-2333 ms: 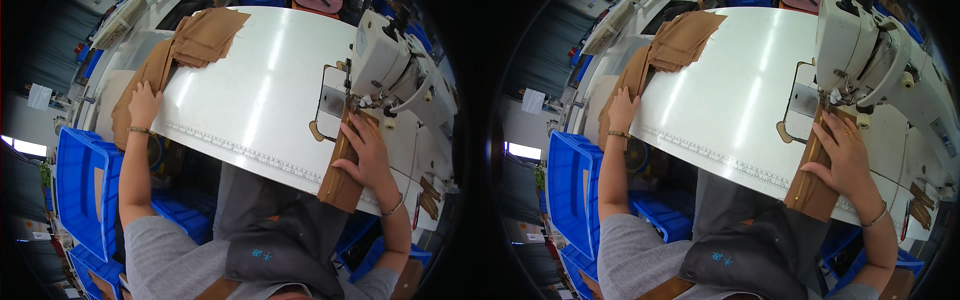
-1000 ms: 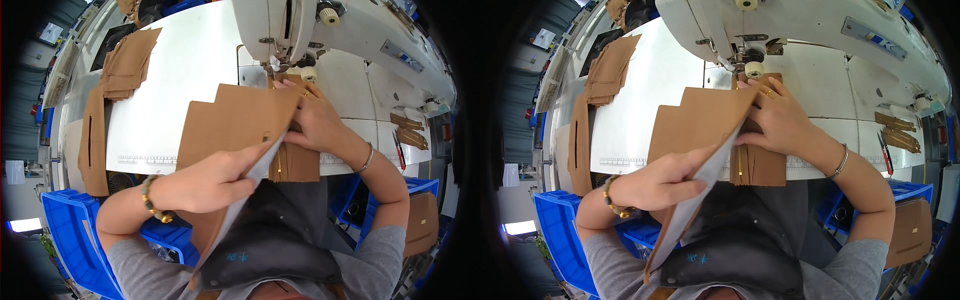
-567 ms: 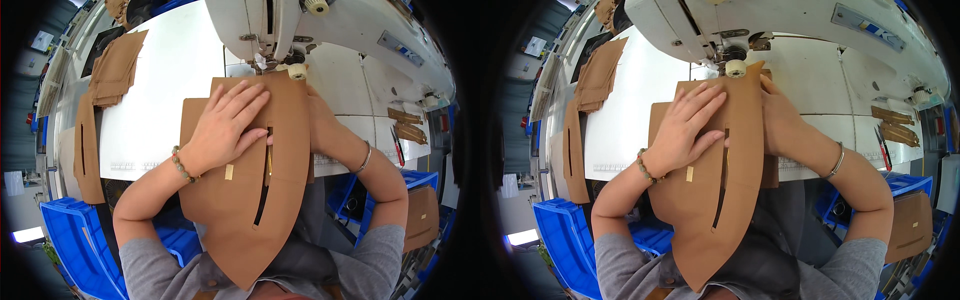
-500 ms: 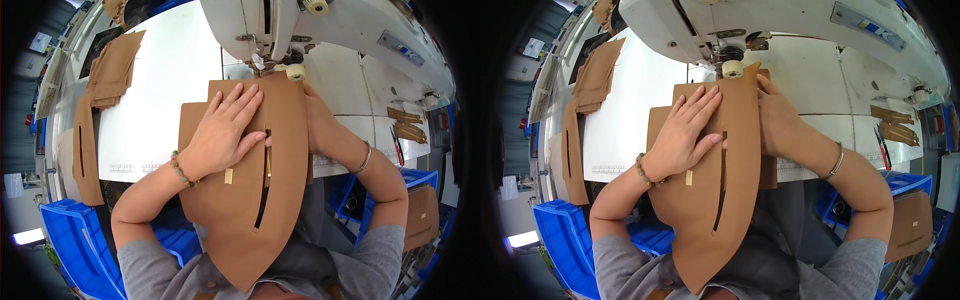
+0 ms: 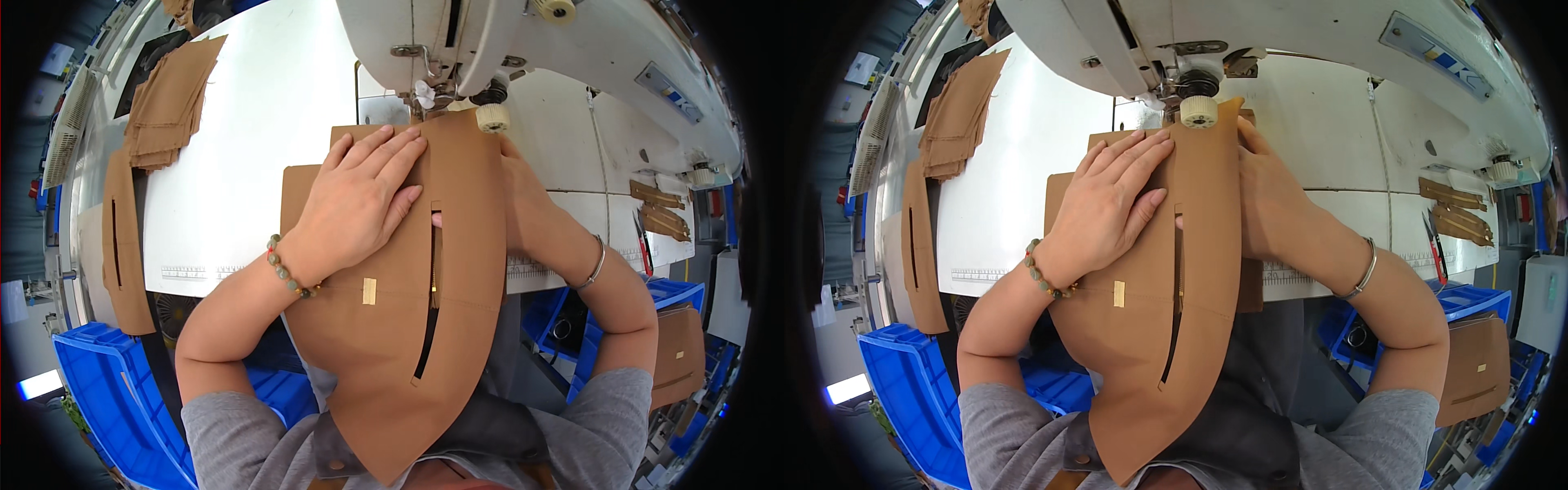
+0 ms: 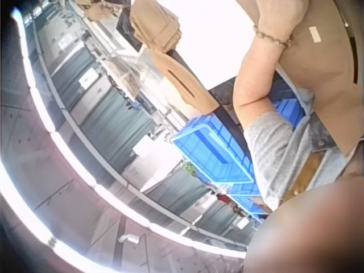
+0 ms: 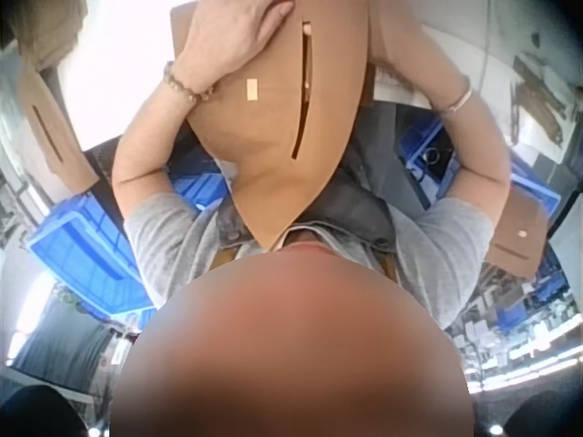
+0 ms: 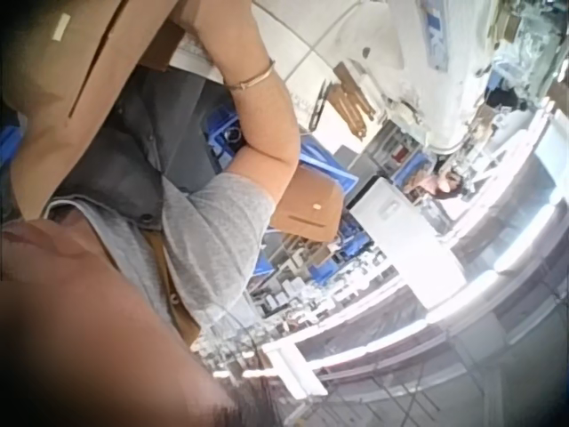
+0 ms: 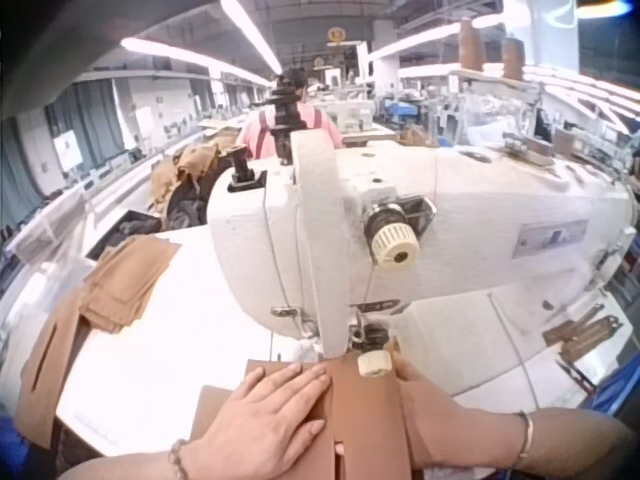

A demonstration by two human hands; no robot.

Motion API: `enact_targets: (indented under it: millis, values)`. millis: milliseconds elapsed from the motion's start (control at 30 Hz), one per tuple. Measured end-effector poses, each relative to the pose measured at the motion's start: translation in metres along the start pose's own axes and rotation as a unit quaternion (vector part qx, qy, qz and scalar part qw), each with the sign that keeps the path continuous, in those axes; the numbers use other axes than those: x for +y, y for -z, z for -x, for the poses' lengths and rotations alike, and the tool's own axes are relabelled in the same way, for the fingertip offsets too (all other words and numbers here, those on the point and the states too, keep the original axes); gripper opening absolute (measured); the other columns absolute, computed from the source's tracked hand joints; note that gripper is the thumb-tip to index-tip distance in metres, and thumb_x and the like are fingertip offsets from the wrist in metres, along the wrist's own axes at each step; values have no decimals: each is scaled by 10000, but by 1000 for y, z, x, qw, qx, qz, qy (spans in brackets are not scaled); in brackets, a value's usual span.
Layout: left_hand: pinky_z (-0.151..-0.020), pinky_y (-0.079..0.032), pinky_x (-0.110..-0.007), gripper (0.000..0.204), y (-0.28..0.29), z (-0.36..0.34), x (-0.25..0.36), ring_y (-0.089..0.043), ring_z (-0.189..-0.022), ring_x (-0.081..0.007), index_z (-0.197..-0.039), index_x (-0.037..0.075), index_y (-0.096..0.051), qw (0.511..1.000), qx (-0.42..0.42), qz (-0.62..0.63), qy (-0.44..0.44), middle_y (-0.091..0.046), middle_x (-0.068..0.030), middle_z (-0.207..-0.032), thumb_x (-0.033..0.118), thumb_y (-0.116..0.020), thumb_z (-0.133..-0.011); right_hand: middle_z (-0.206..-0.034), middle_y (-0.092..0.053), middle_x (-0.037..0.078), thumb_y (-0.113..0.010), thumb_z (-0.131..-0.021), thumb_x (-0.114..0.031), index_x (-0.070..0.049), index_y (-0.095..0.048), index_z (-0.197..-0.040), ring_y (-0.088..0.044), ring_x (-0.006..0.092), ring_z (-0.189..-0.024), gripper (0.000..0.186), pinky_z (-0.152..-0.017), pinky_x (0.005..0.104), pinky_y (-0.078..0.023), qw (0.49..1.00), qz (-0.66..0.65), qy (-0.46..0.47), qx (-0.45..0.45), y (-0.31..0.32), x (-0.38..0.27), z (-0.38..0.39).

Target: Sewing a zipper into a leather piece for a bag using an industrial sewing machine.

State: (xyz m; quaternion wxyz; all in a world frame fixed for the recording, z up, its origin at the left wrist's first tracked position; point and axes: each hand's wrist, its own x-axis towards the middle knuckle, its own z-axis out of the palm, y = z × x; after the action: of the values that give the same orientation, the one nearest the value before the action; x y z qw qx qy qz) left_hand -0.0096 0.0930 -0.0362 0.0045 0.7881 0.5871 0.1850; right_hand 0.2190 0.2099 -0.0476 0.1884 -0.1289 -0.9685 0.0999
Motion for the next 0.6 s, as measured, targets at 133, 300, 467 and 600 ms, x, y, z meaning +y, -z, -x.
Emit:
enact_targets:
  millis: [133,300,467,600]
  values:
    - [-1235,-373,-552,535,-1,-2,-2,-518,-1466,-376,-1558,49,-524,1000,0,8,4,-588,-153,-1567,266,-614,-1077,-1466,-659,170,-717,-970,-480,-30,-632,-1440,-606,335,-1388,656,-1280,583,-304,1000,2,3,1,2,-1,0]
    - [-1226,-381,-558,526,-4,-5,-4,-524,-1458,-377,-1549,48,-531,1000,6,-1,3,-591,-148,-1562,252,-615,-1072,-1420,-678,183,-738,-952,-496,-24,-649,-1400,-613,352,-1365,657,-1273,590,-314,1000,-12,-7,-7,5,-2,0]
    - [-1215,-393,-549,491,-6,-10,-13,-537,-1440,-369,-1503,38,-571,1000,18,-7,-6,-600,-142,-1550,227,-632,-1053,-1370,-696,200,-752,-929,-540,-20,-690,-1341,-631,376,-1320,666,-1261,601,-328,1000,-1,-5,-5,3,-3,-1]
    - [-1201,-419,-508,446,-9,-18,-23,-557,-1411,-361,-1437,25,-625,999,47,-3,-8,-637,-149,-1492,212,-652,-1033,-1360,-700,200,-756,-924,-543,-34,-713,-1323,-644,390,-1283,648,-1248,615,-341,1000,3,-18,-19,3,-4,0]
